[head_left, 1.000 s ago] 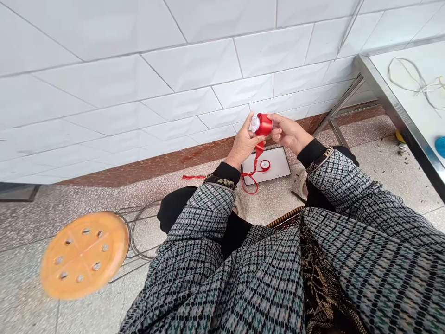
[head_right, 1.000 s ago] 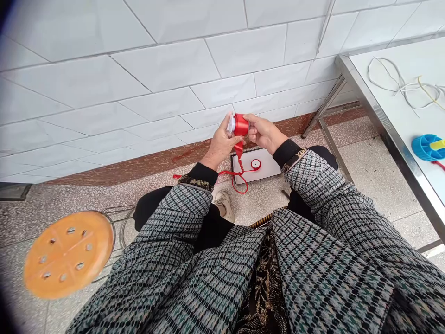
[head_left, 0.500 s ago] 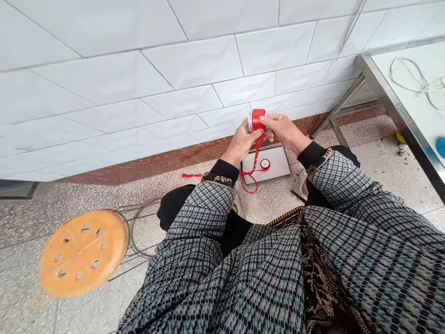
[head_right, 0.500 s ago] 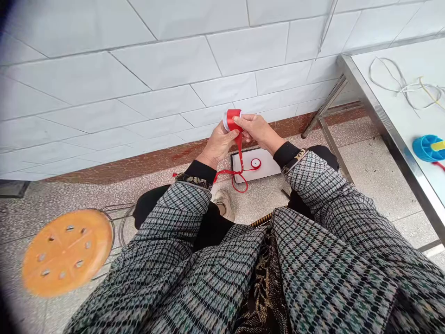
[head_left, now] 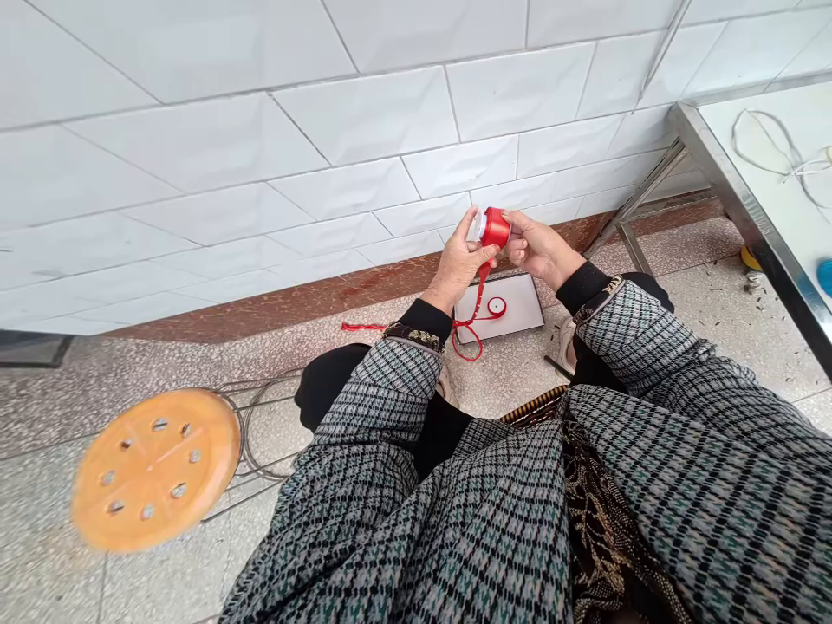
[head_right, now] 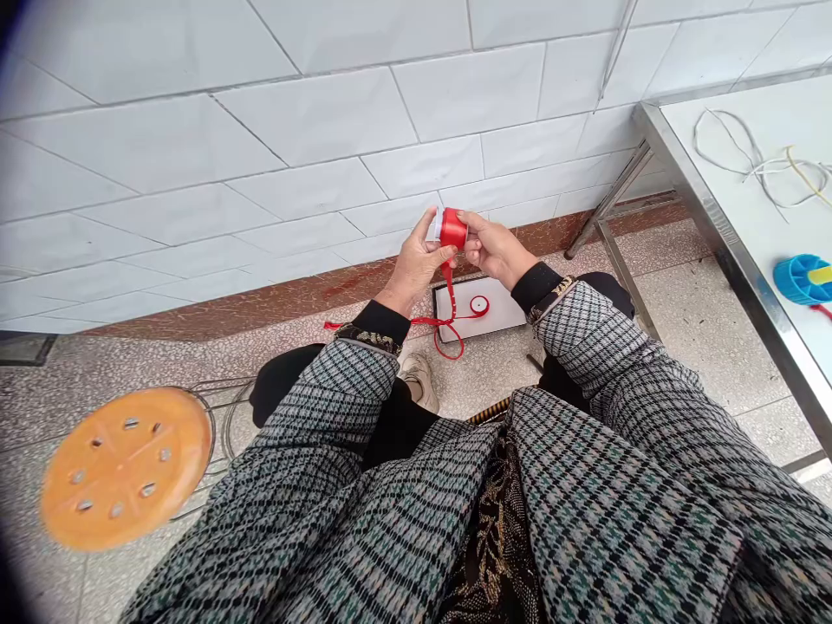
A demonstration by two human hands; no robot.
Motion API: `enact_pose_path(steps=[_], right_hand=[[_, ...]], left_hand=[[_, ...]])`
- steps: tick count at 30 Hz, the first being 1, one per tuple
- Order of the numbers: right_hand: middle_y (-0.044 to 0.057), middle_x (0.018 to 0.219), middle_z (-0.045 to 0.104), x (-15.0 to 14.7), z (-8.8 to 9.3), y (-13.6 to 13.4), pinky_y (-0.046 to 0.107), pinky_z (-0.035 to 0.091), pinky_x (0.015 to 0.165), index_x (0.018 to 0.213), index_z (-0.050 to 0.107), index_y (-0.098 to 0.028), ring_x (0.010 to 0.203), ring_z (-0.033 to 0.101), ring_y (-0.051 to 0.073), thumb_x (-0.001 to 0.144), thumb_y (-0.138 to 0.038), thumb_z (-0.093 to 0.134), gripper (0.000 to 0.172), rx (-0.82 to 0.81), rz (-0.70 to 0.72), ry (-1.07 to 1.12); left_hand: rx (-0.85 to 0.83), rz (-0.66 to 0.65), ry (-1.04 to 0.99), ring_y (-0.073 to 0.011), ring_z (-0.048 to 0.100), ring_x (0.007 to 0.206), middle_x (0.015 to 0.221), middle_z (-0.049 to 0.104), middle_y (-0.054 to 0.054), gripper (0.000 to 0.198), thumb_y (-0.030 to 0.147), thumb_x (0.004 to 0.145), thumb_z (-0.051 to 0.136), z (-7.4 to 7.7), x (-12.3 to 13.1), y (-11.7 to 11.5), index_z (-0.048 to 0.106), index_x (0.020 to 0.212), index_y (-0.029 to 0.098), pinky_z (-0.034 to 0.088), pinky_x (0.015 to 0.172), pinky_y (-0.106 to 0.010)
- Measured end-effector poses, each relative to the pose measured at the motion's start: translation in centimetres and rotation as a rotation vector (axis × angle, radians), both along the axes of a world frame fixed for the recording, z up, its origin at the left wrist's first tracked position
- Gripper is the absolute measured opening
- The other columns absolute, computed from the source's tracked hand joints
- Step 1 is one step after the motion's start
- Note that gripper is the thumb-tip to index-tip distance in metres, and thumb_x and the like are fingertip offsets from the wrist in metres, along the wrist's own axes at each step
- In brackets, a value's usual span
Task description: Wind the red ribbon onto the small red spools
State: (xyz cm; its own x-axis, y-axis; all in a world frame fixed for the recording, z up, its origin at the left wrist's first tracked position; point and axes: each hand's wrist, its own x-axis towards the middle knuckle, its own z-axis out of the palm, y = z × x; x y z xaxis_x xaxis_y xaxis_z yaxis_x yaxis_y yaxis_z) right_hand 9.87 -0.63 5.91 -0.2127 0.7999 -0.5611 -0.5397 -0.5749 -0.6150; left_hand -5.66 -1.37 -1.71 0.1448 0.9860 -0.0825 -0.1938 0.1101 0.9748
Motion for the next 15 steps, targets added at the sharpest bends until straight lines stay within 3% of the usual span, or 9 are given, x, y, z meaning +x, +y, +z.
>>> enact_pose_path(steps=[3, 9, 15], right_hand=[[-0.009, 0.056, 0.057, 0.4, 0.7, -0.1, 0.009, 0.024, 0.031, 0.091, 0.06, -0.015, 0.031, 0.028, -0.002, 0.114, -0.016, 0.05, 0.025, -0.068, 0.035, 0.02], [-0.008, 0.055, 0.055, 0.8, 1.5, 0.1, 0.008, 0.024, 0.031, 0.087, 0.059, -0.017, 0.033, 0.026, -0.002, 0.115, -0.021, 0.05, 0.029, -0.168, 0.094, 0.063], [-0.007, 0.06, 0.059, 0.4, 0.9, -0.6, 0.009, 0.028, 0.035, 0.091, 0.062, -0.017, 0.036, 0.03, -0.001, 0.112, -0.024, 0.062, 0.022, 0.024, 0.145, -0.006]], left_hand=[[0.005, -0.064, 0.038, -0.0166, 0.066, 0.052, 0.062, 0.067, 0.005, 0.096, 0.02, 0.077, 0.092, 0.1, -0.7, 0.2, 0.049, 0.163, 0.02, 0.055, 0.057, -0.028], [0.028, -0.102, 0.044, -0.0194, 0.068, 0.047, 0.061, 0.066, 0.006, 0.096, 0.025, 0.075, 0.095, -0.1, -0.9, 0.3, 0.048, 0.158, 0.019, 0.059, 0.055, -0.031], [0.026, -0.078, -0.035, -0.0172, 0.067, 0.045, 0.064, 0.069, 0.005, 0.09, 0.041, 0.077, 0.098, -0.3, -0.7, 0.3, 0.051, 0.151, 0.023, 0.057, 0.052, -0.029]])
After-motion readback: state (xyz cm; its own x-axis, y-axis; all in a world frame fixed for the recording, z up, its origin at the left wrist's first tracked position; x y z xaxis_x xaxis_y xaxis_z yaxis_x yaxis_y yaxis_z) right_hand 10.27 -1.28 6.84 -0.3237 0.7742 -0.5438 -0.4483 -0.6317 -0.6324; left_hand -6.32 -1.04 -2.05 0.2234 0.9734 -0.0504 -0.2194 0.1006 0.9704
